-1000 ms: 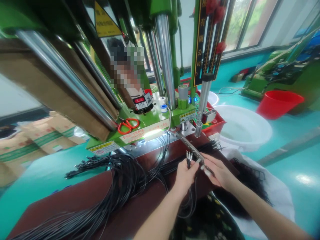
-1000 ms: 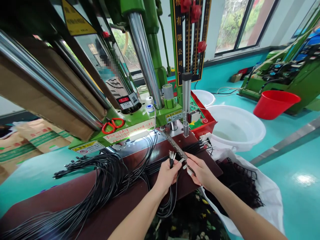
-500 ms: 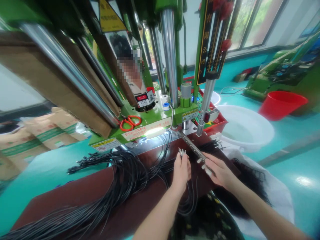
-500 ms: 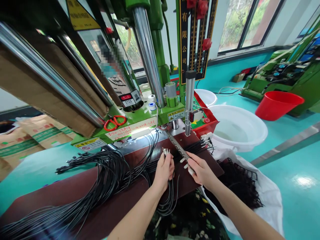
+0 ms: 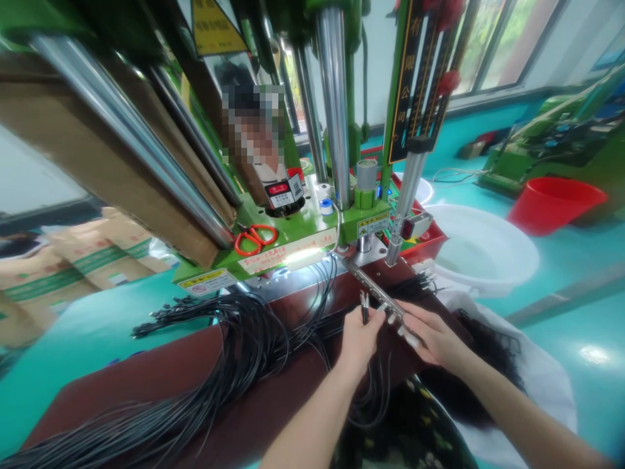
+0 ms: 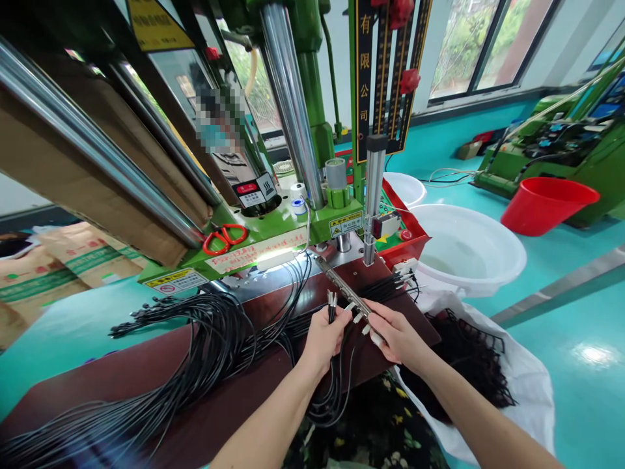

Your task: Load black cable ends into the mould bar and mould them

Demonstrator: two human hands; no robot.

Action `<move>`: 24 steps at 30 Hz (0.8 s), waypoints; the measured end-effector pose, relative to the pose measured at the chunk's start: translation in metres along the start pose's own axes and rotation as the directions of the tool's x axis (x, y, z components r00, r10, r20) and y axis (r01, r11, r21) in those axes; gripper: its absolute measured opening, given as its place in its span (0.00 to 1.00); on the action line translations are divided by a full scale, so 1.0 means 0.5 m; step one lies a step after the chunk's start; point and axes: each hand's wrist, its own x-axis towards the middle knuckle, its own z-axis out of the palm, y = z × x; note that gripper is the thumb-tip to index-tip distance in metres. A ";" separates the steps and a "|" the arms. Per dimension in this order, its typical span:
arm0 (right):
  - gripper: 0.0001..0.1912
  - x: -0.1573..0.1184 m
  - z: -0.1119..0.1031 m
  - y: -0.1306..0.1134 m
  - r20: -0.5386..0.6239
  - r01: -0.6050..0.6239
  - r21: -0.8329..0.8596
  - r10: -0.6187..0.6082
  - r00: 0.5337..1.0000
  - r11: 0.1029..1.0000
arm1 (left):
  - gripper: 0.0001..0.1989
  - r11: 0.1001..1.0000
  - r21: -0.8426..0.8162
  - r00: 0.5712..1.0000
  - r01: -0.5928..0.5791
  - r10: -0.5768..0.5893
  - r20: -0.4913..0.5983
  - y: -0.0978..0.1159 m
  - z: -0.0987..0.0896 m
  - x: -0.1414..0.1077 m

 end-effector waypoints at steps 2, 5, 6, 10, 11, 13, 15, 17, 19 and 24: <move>0.28 -0.002 0.003 -0.003 0.023 0.095 -0.076 -0.094 0.995 0.993 | 0.18 1.000 -0.016 1.000 0.016 -0.016 0.009 -0.003 -0.002 -0.001; 0.27 -0.002 0.006 -0.003 0.070 0.153 -0.140 -0.144 0.987 0.978 | 0.18 1.000 -0.014 1.000 0.002 -0.002 0.010 -0.010 -0.007 0.000; 0.27 -0.002 0.006 -0.002 0.069 0.142 -0.127 -0.134 0.989 0.982 | 0.18 0.999 -0.002 0.999 -0.036 0.036 -0.002 -0.013 -0.009 0.001; 0.28 0.003 0.006 0.004 0.005 0.076 0.014 -0.076 0.997 0.997 | 0.20 0.977 -0.083 0.974 -0.198 0.187 -0.127 -0.011 -0.015 0.005; 0.29 0.003 0.007 0.005 -0.022 0.052 0.047 -0.051 0.998 0.998 | 0.20 0.969 -0.150 0.973 -0.197 0.174 -0.154 -0.008 -0.015 0.004; 0.30 0.002 0.007 0.004 -0.066 0.012 0.091 -0.006 0.998 0.996 | 0.19 0.951 -0.268 0.979 -0.155 0.112 -0.169 -0.002 -0.014 0.001; 0.30 -0.001 0.008 0.001 -0.068 -0.013 0.104 0.020 0.997 0.994 | 0.18 0.948 -0.300 0.988 -0.101 0.060 -0.144 0.002 -0.013 -0.002; 0.30 -0.005 0.008 -0.004 -0.050 -0.030 0.087 0.035 0.998 0.996 | 0.17 0.966 -0.255 0.996 -0.048 0.027 -0.088 0.005 -0.013 -0.004; 0.30 -0.010 0.007 -0.009 -0.022 -0.047 0.051 0.048 0.999 0.998 | 0.18 0.980 -0.200 1.000 -0.006 0.003 -0.019 0.008 -0.015 -0.003; 0.32 -0.012 0.002 -0.014 0.043 -0.050 -0.001 0.050 0.998 0.999 | 0.19 0.978 -0.207 1.000 0.025 -0.023 0.013 0.013 -0.021 0.002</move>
